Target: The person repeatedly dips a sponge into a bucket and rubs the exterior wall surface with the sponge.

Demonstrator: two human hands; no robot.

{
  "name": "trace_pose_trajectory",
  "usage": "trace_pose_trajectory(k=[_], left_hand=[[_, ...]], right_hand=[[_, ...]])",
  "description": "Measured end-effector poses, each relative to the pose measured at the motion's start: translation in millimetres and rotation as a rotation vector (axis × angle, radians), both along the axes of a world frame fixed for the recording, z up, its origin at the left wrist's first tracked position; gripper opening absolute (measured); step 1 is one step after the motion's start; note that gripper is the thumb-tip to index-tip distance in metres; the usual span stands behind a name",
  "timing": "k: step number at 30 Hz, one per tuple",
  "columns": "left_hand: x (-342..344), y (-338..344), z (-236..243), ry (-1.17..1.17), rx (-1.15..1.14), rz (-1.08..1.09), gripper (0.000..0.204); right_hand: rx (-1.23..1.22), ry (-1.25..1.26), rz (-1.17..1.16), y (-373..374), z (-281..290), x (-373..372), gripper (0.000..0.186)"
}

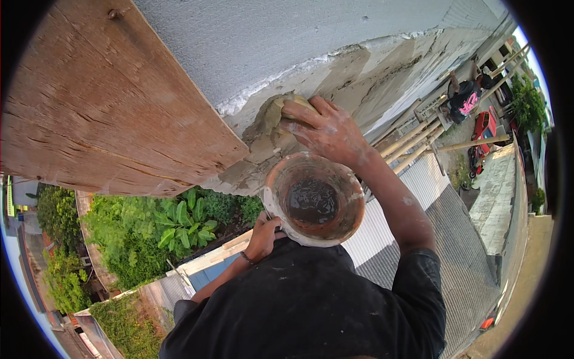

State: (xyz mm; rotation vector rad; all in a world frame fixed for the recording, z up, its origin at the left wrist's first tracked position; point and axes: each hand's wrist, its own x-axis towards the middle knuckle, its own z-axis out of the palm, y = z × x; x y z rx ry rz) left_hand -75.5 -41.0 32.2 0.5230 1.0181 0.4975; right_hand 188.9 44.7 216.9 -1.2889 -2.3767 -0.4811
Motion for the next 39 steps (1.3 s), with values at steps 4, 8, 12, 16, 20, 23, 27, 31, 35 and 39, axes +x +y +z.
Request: trace_pose_trajectory(k=[4, 8, 12, 16, 20, 23, 27, 31, 35, 39], left_hand=[[-4.8, -3.8, 1.6, 0.032, -0.031, 0.087, 0.029], [-9.2, -8.0, 4.2, 0.06, -0.044, 0.151, 0.029], [-7.0, -10.6, 13.1, 0.097, -0.078, 0.147, 0.03], [-9.2, -13.7, 2.3, 0.081, -0.046, 0.115, 0.034], [-11.9, -17.8, -2.7, 0.047, -0.05, 0.209, 0.03], [-14.5, -23.7, -10.1, 0.069, -0.058, 0.269, 0.027], [-13.9, -24.3, -16.4, 0.054, -0.077, 0.259, 0.026], [-14.3, -19.9, -12.9, 0.066, -0.12, 0.208, 0.031], [-17.7, -24.5, -14.0, 0.07, -0.15, 0.263, 0.03], [-19.4, -26.1, -14.5, 0.051, -0.126, 0.292, 0.029]], right_hand=[[-0.127, 0.143, -0.084, -26.9, -2.7, -15.7, 0.044], [-0.577, 0.129, -0.006, -66.8, -56.2, -17.9, 0.042], [-1.077, -0.176, 0.012, -89.0, -173.5, -19.4, 0.026], [-1.274, -0.293, -0.022, -77.0, -220.3, -21.9, 0.025], [-1.017, -0.277, 0.031, -58.5, -157.7, -31.2, 0.029], [-0.599, -0.088, 0.209, -46.5, -74.6, -62.5, 0.035], [-0.173, -0.16, 0.525, -9.5, -53.6, -113.5, 0.047], [-0.142, -0.105, 0.396, 21.0, -98.4, -152.9, 0.053], [-0.103, -0.074, 0.288, -4.8, -96.4, -138.1, 0.053], [-0.282, -0.061, 0.188, -13.2, -96.6, -77.3, 0.051]])
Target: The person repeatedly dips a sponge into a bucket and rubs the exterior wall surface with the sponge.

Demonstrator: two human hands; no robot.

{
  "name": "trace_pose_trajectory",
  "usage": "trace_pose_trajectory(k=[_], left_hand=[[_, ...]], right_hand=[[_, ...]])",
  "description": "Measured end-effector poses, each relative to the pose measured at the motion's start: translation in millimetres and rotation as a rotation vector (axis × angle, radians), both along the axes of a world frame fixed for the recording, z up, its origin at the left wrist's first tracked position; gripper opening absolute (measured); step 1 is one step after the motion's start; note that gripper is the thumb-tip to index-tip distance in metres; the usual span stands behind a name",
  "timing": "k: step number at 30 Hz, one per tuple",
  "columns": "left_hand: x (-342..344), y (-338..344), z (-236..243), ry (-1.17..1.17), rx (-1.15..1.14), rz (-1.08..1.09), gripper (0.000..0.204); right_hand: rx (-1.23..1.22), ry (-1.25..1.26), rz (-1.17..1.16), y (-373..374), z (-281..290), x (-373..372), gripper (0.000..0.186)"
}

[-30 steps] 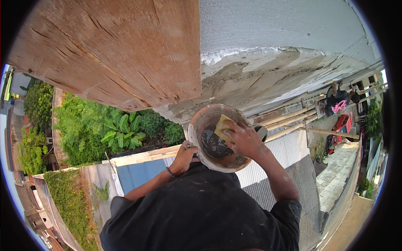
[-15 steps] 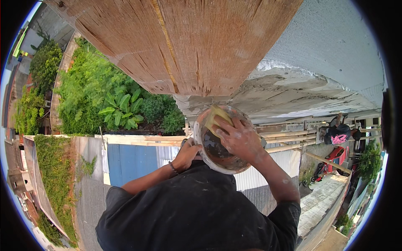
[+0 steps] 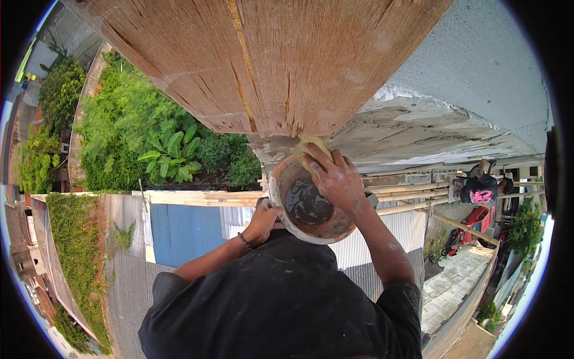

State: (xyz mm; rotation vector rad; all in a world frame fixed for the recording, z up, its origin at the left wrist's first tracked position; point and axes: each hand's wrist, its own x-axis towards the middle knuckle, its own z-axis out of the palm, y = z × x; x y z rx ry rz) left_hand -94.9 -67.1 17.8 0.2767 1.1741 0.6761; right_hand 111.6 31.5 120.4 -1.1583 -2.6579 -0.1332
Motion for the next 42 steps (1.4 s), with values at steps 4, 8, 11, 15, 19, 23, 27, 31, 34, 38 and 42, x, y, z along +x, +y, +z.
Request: trace_pose_trajectory(k=[4, 8, 11, 15, 19, 23, 27, 31, 34, 38, 42], left_hand=[[-2.5, 2.1, -5.6, 0.011, -0.003, -0.014, 0.028], [1.9, 10.2, 6.1, 0.055, 0.011, -0.054, 0.027], [5.2, 14.5, 8.2, 0.027, 0.055, -0.119, 0.026], [9.7, 13.7, 4.8, 0.045, 0.071, -0.111, 0.028], [7.6, 10.4, -5.6, 0.021, 0.051, -0.081, 0.029], [14.1, 10.5, -1.5, 0.023, 0.052, -0.088, 0.029], [16.7, 7.7, -10.2, 0.018, 0.049, -0.137, 0.027], [14.6, 6.9, -14.7, 0.039, 0.032, -0.122, 0.025], [13.4, 4.6, -21.1, 0.039, 0.036, -0.122, 0.026], [16.4, 6.4, -18.5, 0.047, 0.019, -0.142, 0.027], [21.2, 10.5, -6.3, 0.059, 0.025, -0.146, 0.027]], right_hand=[[-0.439, 0.064, -0.191, -32.7, -3.8, 38.7, 0.045], [-0.927, -0.312, -0.302, -47.8, -69.4, 41.5, 0.042], [-0.999, -0.468, -0.199, -54.8, -153.3, 46.1, 0.042], [-1.16, -0.363, -0.272, -42.5, -151.2, 51.6, 0.039], [-0.69, -0.181, -0.169, -36.7, -21.6, 15.1, 0.042], [-0.133, 0.003, 0.099, -14.0, 28.9, -33.0, 0.044], [0.053, -0.026, 0.187, 24.9, -6.7, -61.7, 0.045], [-0.096, 0.066, 0.088, 22.5, -14.7, -67.2, 0.052], [-0.083, 0.053, 0.143, 14.3, -16.7, -54.6, 0.054], [-0.039, 0.045, 0.27, 16.7, -27.5, -60.1, 0.054], [-0.224, 0.003, 0.109, 30.1, -44.6, -72.1, 0.042]])
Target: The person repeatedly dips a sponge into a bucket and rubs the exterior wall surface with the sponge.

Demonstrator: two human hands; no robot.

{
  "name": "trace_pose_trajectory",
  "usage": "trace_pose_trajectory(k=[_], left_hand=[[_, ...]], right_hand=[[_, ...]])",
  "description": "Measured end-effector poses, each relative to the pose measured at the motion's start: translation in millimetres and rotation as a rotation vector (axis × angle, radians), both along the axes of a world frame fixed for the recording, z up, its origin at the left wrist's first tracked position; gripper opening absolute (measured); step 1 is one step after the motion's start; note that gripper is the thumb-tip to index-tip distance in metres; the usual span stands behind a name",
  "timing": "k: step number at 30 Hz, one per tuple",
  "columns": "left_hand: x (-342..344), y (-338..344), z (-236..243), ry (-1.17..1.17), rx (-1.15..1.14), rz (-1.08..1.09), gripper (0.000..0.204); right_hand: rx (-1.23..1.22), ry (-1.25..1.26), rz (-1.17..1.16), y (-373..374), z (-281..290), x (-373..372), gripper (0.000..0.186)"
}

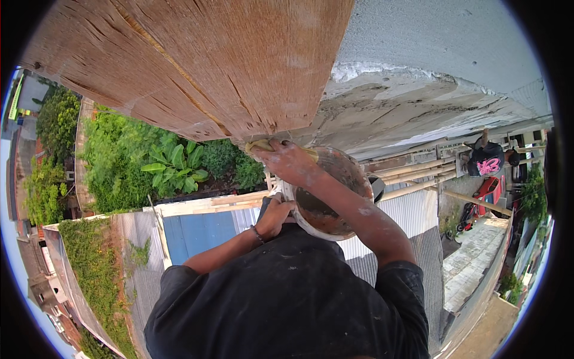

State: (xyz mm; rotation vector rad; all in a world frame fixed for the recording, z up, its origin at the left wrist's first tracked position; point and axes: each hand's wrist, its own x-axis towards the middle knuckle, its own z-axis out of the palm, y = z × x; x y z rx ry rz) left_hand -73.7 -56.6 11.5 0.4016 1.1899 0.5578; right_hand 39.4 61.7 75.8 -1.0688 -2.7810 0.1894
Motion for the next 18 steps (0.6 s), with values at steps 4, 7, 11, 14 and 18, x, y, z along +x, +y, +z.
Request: trace_pose_trajectory(k=[4, 7, 11, 14, 18], left_hand=[[-1.4, 1.2, 6.3, -0.021, -0.034, -0.045, 0.027], [-1.3, 0.7, 8.4, -0.012, -0.019, -0.028, 0.027], [3.2, 4.2, 16.9, 0.034, 0.011, 0.009, 0.033], [7.0, 6.0, 15.7, 0.012, 0.048, -0.089, 0.032], [19.1, 13.5, 23.5, 0.037, 0.046, -0.204, 0.035]], right_hand=[[0.188, -0.018, -0.015, -13.5, 14.3, 30.0, 0.041], [0.085, 0.092, -0.202, -28.7, 44.6, 73.6, 0.033], [-0.293, 0.062, -0.384, -63.7, 63.6, 117.8, 0.035], [-0.732, -0.256, -0.495, -77.6, 27.3, 124.7, 0.032], [-0.726, -0.456, -0.391, -97.4, -98.9, 130.5, 0.033]])
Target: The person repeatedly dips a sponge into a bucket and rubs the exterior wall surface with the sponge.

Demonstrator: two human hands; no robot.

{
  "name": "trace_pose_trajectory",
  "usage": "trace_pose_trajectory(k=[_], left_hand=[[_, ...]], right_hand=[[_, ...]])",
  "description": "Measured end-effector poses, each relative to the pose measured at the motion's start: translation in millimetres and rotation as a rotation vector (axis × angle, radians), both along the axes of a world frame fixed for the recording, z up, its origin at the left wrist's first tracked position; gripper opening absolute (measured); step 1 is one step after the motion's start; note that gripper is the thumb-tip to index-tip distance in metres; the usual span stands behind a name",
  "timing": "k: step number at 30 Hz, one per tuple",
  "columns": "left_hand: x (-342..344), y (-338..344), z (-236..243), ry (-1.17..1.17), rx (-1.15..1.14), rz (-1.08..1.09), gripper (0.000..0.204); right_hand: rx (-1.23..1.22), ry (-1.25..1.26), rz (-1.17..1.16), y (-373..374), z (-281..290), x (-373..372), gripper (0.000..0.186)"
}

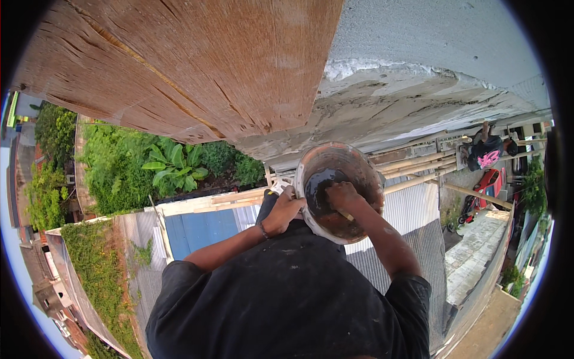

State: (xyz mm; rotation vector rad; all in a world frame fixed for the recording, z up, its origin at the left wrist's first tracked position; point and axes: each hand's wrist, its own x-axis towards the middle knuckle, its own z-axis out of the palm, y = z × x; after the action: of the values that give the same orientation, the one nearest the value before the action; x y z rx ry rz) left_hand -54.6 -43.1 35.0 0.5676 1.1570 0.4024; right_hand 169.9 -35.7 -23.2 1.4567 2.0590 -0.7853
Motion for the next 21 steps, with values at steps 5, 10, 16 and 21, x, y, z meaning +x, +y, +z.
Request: trace_pose_trajectory(k=[5, 10, 16, 21], left_hand=[[10.3, -5.0, -7.5, -0.027, 0.054, 0.019, 0.037], [8.8, 2.2, -40.8, -0.097, -0.042, 0.081, 0.038], [21.8, -6.0, -87.1, -0.091, -0.044, 0.149, 0.032], [20.5, -5.3, -88.7, -0.039, -0.043, 0.109, 0.031]], right_hand=[[0.024, 0.01, -0.038, 4.9, -5.1, 8.6, 0.035], [0.227, 0.111, 0.047, 9.1, 116.7, -21.9, 0.033], [0.842, 0.442, 0.46, 65.2, 126.3, -71.0, 0.042], [0.895, 0.432, 0.438, 105.0, 68.8, -75.9, 0.047]])
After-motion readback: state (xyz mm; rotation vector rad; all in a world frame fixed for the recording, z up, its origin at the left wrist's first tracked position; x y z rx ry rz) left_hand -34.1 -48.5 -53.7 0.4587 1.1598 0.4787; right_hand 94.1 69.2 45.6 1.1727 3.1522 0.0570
